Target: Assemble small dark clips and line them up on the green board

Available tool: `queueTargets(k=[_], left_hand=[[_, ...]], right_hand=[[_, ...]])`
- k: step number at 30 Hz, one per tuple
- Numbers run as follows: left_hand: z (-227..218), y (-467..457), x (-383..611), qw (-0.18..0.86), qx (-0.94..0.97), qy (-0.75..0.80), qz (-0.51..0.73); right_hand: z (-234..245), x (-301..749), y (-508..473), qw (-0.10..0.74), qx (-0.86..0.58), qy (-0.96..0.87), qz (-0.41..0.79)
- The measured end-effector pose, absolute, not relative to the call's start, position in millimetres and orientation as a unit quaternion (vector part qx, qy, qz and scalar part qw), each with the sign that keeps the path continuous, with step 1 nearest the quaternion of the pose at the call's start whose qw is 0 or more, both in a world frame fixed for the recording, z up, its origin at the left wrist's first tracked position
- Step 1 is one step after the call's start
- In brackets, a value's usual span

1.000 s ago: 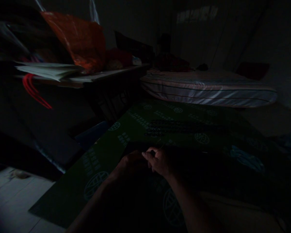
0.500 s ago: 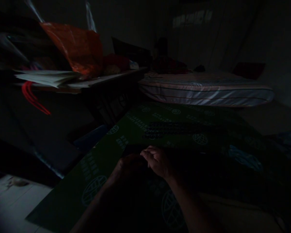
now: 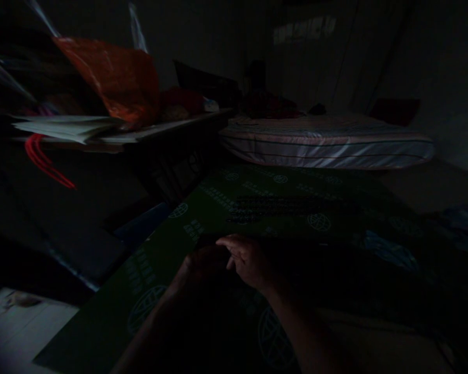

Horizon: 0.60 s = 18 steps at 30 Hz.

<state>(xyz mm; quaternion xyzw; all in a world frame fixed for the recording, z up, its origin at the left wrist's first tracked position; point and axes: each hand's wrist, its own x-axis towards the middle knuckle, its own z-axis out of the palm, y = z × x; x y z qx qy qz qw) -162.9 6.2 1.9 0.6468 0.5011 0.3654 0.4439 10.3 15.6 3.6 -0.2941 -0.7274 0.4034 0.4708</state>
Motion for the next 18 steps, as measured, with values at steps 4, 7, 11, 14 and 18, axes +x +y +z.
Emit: queueTargets(k=[4,7,11,14,18], left_hand=[[2,4,-162,0.420,0.630,0.543,0.364],[11,-1,-158,0.421,0.614,0.560,0.364],[23,-7,-153,0.441,0.570,0.565,0.403],[22,-7,-153,0.467,0.518,0.564,0.442],[18,-5,-155,0.515,0.478,0.536,0.468]], right_hand=[[-4,15,22,0.477,-0.302,-0.787,0.249],[-8,14,22,0.430,-0.324,-0.826,0.167],[-4,11,17,0.374,-0.333,-0.852,0.153],[-1,9,13,0.352,-0.339,-0.860,0.150],[1,7,12,0.343,-0.353,-0.859,0.141]])
